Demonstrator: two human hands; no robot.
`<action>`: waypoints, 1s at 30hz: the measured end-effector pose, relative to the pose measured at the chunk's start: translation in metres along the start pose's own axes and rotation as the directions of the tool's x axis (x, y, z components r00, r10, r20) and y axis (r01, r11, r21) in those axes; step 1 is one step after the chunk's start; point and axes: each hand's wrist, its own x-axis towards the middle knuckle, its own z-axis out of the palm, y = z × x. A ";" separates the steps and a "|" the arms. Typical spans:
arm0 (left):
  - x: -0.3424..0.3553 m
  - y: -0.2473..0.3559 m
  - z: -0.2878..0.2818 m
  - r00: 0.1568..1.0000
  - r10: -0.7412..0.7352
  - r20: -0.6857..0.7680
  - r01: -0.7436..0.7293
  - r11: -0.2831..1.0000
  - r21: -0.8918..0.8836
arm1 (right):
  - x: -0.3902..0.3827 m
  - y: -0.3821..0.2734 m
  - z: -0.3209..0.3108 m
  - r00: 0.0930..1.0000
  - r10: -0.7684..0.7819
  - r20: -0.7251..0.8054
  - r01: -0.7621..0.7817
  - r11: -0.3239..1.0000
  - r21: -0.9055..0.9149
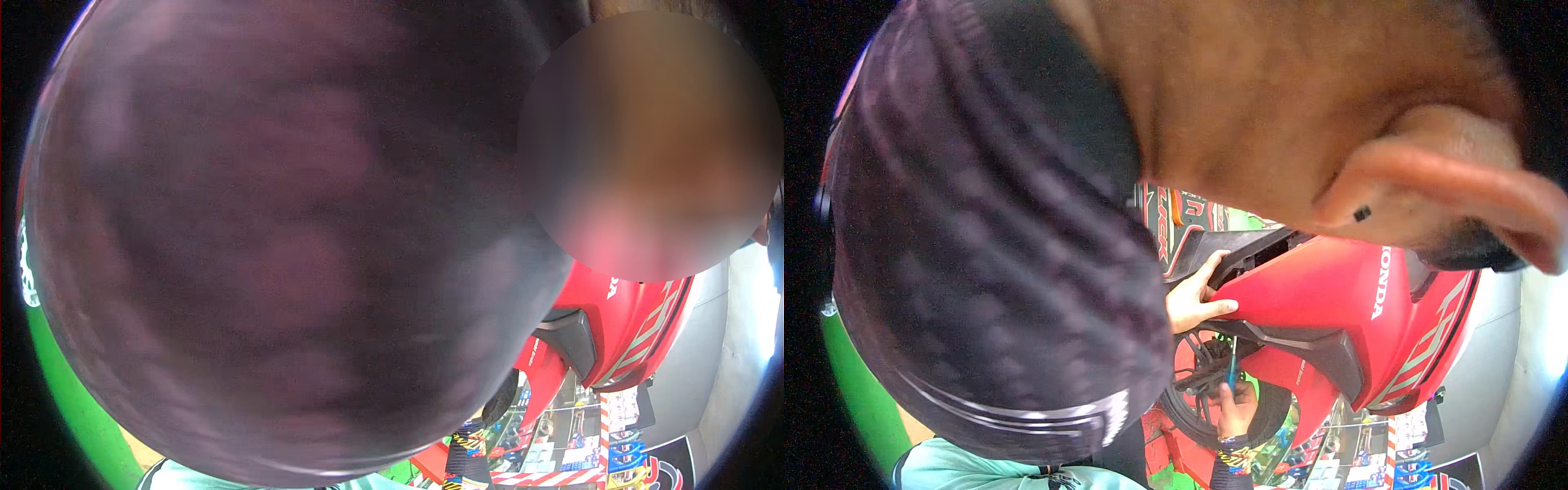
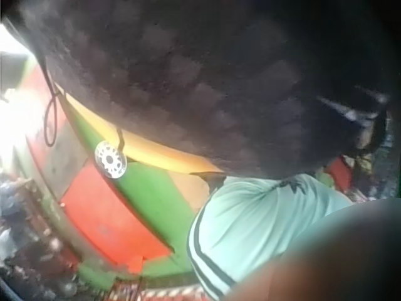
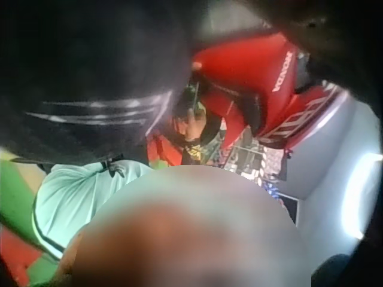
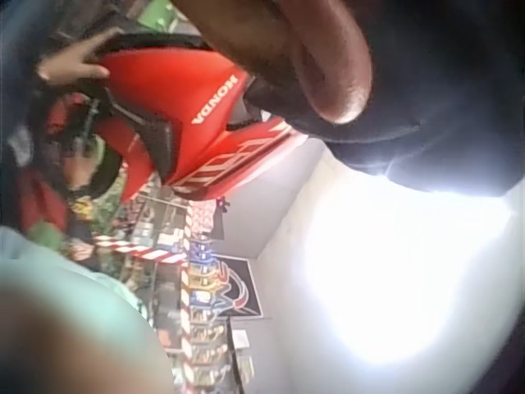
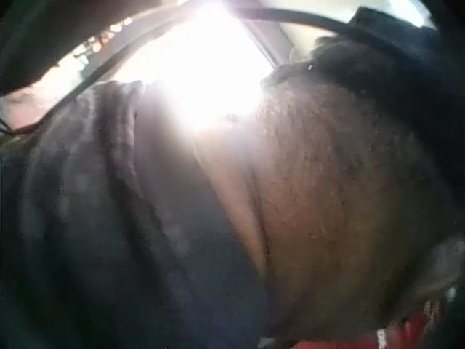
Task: Removing and inspecting the front fairing and headlight assembly of a red Honda scooter.
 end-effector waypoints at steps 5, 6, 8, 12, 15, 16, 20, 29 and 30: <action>0.010 -0.011 0.003 0.979 0.203 -0.010 -0.202 0.979 0.038 | 0.004 0.000 -0.010 0.910 0.405 0.092 -0.413 0.903 0.116; 0.008 -0.010 0.002 0.992 0.127 -0.013 -0.126 0.990 0.060 | 0.002 -0.002 -0.011 0.956 0.290 0.053 -0.294 0.935 0.196; 0.001 -0.005 -0.002 0.999 0.038 -0.005 -0.037 0.996 0.076 | 0.000 -0.005 -0.010 0.947 0.293 0.132 -0.321 0.887 0.333; -0.005 0.004 -0.003 0.992 0.121 -0.032 -0.114 0.981 0.158 | -0.003 -0.007 -0.003 0.988 0.151 0.039 -0.155 0.974 0.162; -0.004 0.006 -0.004 0.993 0.114 -0.015 -0.108 0.972 0.211 | -0.001 -0.010 -0.004 0.962 0.242 0.129 -0.263 0.947 0.184; -0.004 0.006 -0.003 0.997 0.080 -0.022 -0.072 0.967 0.245 | 0.000 -0.012 -0.005 0.934 0.318 0.164 -0.345 0.921 0.183; -0.006 0.007 -0.003 0.990 0.135 0.025 -0.137 0.989 0.058 | 0.000 -0.017 -0.007 0.930 0.290 0.227 -0.355 0.870 0.341; -0.011 0.014 -0.003 0.998 0.060 0.010 -0.061 0.983 0.176 | -0.001 0.002 -0.006 0.969 0.242 0.054 -0.248 0.945 0.213; -0.011 0.013 -0.004 0.999 0.042 0.010 -0.043 0.979 0.198 | 0.001 0.000 -0.008 0.942 0.326 0.085 -0.337 0.902 0.270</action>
